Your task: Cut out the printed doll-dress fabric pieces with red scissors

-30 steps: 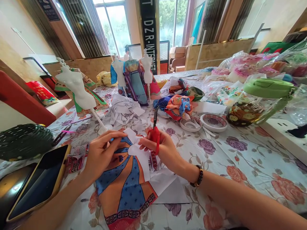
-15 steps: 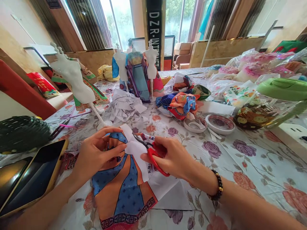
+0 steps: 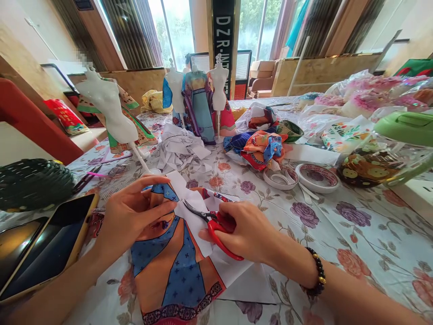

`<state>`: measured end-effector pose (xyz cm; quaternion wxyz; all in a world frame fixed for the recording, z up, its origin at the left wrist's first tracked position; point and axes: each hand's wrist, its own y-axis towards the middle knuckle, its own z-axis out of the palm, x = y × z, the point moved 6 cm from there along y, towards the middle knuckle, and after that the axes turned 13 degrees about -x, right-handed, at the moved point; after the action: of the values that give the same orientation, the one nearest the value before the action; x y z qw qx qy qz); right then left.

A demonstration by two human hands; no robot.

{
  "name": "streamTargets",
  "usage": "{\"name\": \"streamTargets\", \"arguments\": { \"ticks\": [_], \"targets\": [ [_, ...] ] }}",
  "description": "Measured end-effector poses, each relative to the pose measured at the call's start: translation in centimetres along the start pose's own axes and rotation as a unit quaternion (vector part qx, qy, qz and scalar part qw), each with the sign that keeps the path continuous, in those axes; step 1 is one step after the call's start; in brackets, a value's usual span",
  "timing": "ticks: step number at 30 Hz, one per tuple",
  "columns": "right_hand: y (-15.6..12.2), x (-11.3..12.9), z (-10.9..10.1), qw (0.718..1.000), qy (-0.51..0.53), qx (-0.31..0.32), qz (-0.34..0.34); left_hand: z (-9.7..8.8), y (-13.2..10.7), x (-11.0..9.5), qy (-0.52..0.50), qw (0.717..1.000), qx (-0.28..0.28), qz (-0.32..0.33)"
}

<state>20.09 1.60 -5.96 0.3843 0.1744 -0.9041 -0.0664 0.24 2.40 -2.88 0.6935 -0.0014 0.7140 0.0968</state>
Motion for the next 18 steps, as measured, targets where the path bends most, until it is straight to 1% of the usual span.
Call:
{"name": "streamTargets", "arguments": {
  "ticks": [3, 6, 9, 12, 18],
  "targets": [
    [-0.01, 0.46, 0.03, 1.0, -0.011, -0.011, -0.02, 0.0, -0.16, -0.24, -0.006, 1.0, -0.01, 0.005],
    [0.03, 0.6, 0.15, 0.999, -0.04, -0.012, -0.025, 0.1, -0.18, -0.51, -0.011, 1.0, -0.012, 0.016],
    [0.04, 0.78, 0.16, 0.997, -0.065, -0.019, -0.032, 0.13, -0.16, -0.49, -0.009, 1.0, -0.013, 0.009],
    [-0.05, 1.0, 0.17, 0.997, -0.062, -0.024, -0.04, 0.09, -0.19, -0.31, 0.004, 1.0, -0.018, -0.005],
    [-0.16, 0.85, 0.52, 0.998, -0.042, -0.025, -0.045, 0.05, -0.2, 0.03, 0.015, 1.0, -0.018, -0.007]
  ]
}}
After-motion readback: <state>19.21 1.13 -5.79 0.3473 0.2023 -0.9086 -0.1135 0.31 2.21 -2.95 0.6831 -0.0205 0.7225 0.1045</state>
